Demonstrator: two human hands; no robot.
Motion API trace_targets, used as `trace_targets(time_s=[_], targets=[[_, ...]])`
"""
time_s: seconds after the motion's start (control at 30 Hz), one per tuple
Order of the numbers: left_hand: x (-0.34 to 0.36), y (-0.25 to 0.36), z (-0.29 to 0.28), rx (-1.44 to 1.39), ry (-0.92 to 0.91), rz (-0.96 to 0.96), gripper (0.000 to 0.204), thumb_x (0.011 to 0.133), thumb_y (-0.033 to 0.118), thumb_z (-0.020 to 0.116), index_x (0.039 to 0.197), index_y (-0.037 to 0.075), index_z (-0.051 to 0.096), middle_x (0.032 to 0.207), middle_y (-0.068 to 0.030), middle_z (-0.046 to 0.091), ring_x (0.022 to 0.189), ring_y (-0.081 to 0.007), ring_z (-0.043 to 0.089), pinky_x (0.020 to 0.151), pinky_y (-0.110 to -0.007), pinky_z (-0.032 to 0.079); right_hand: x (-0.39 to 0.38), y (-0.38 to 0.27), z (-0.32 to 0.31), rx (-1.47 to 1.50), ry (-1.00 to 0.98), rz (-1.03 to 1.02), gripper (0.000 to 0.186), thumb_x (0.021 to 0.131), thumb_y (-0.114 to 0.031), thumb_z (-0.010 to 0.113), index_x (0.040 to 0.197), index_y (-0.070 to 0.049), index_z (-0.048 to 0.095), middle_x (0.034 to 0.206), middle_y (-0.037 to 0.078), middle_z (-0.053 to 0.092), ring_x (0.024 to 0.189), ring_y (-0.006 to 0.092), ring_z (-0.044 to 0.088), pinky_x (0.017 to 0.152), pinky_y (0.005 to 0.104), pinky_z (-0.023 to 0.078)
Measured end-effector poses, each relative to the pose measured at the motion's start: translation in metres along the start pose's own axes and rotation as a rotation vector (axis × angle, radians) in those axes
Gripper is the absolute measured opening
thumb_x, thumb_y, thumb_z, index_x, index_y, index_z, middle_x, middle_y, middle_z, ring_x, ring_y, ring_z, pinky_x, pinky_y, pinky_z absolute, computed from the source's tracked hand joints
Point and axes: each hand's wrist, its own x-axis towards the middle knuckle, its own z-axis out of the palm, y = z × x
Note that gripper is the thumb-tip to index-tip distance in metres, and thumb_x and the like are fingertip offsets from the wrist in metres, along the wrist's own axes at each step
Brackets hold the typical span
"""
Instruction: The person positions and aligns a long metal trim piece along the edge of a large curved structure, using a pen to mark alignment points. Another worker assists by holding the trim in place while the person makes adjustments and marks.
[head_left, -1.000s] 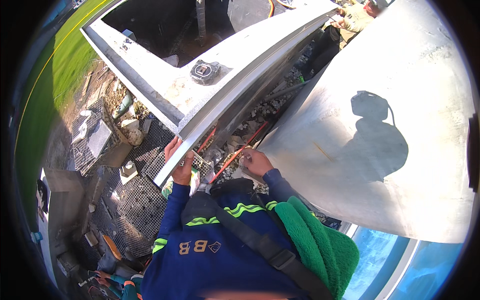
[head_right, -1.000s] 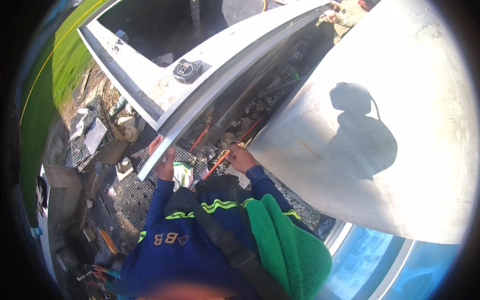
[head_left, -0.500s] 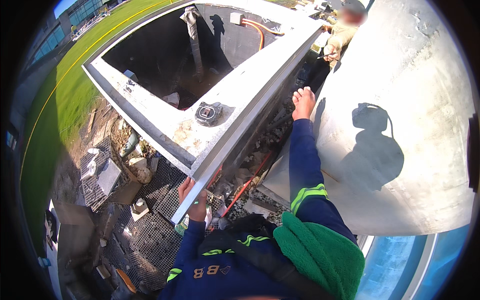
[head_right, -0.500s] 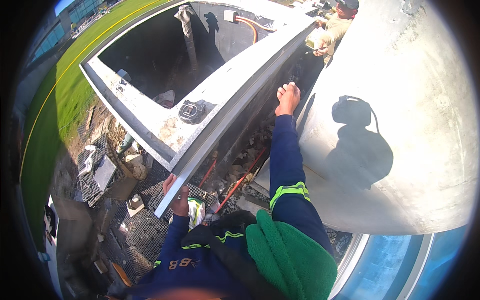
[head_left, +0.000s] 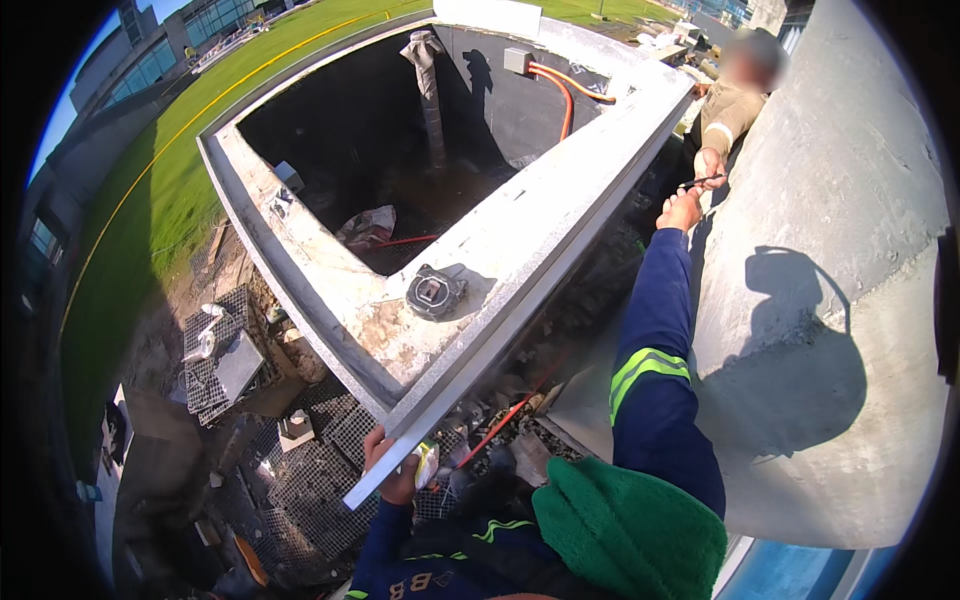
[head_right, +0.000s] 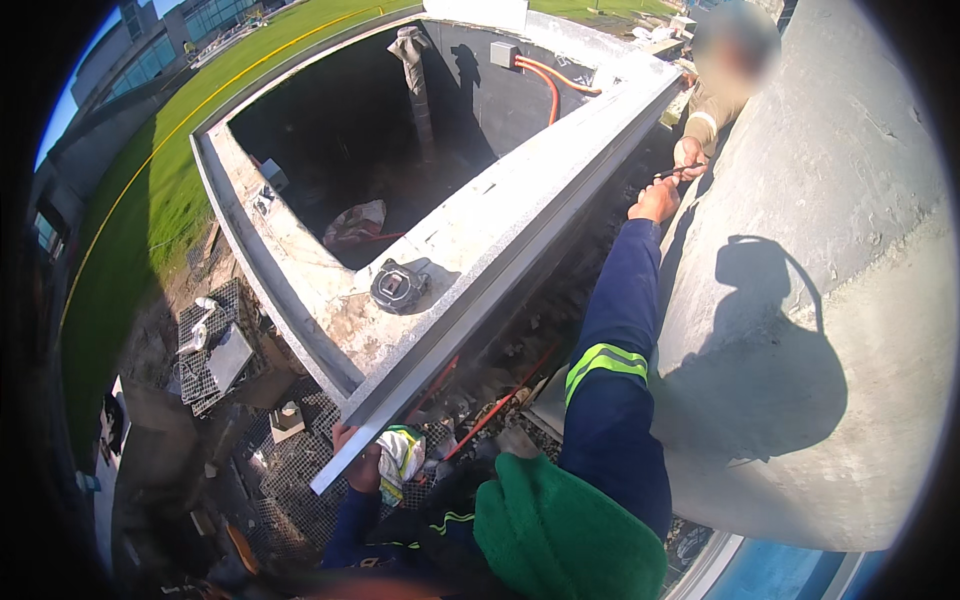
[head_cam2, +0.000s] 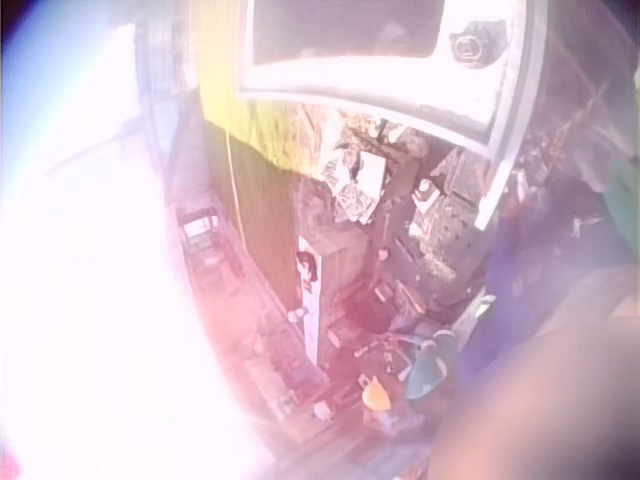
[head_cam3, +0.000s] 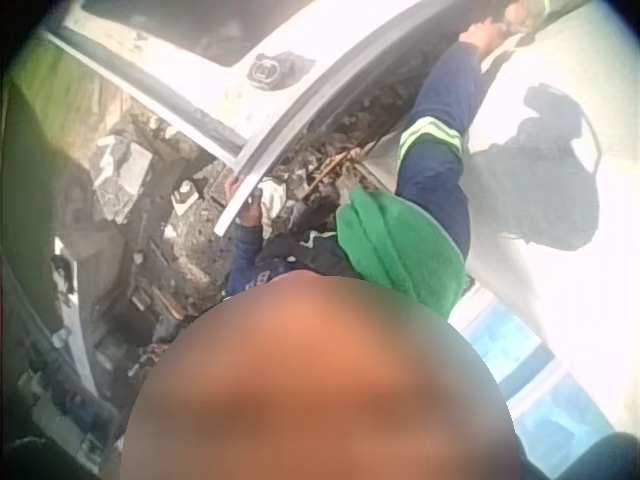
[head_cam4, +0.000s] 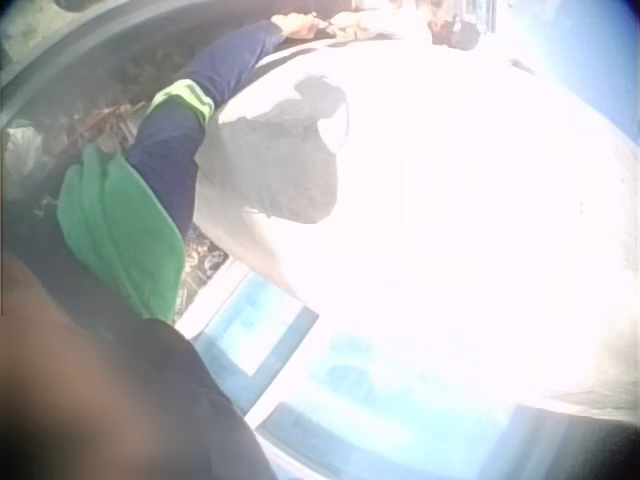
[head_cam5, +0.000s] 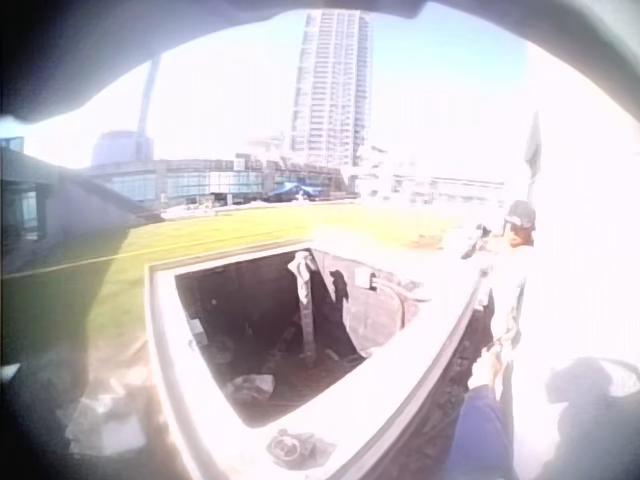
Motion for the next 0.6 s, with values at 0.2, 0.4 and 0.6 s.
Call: trace_targets(time_s=[0.2,0.4,0.6], targets=[[0.001,0.003,0.0,0.047,-0.046,0.022,0.046,0.086,0.036,0.083,0.112,0.002,0.067,0.121,-0.024,0.065,0.115,-0.0421,0.062,0.102,-0.055,0.048,0.062,-0.002,-0.006,0.016,-0.124,0.014,0.017,0.104,-0.019,0.067,0.119,-0.01,0.068,0.094,0.008,0.073,0.059,0.0108,0.057,0.046,0.022,0.042],[0.009,0.013,0.0,0.008,-0.044,0.037,0.052,0.085,0.023,0.085,0.129,0.003,0.069,0.128,-0.0259,0.067,0.124,-0.0406,0.064,0.104,-0.05,0.051,0.047,-0.007,-0.004,-0.013,-0.334,0.092,0.015,0.108,-0.014,0.056,0.102,-0.003,0.063,0.088,0.004,0.066,0.067,0.0134,0.059,0.051,0.0243,0.043],[0.017,0.025,0.001,-0.048,-0.007,0.009,0.057,0.084,0.025,0.087,0.131,-0.001,0.069,0.136,-0.0238,0.064,0.125,-0.0364,0.064,0.105,-0.045,0.051,-0.158,-0.025,-0.029,0.097,-0.579,0.021,0.017,0.103,-0.015,0.055,0.113,-0.001,0.057,0.101,0.017,0.072,0.082,0.0207,0.061,0.071,0.0332,0.048]])
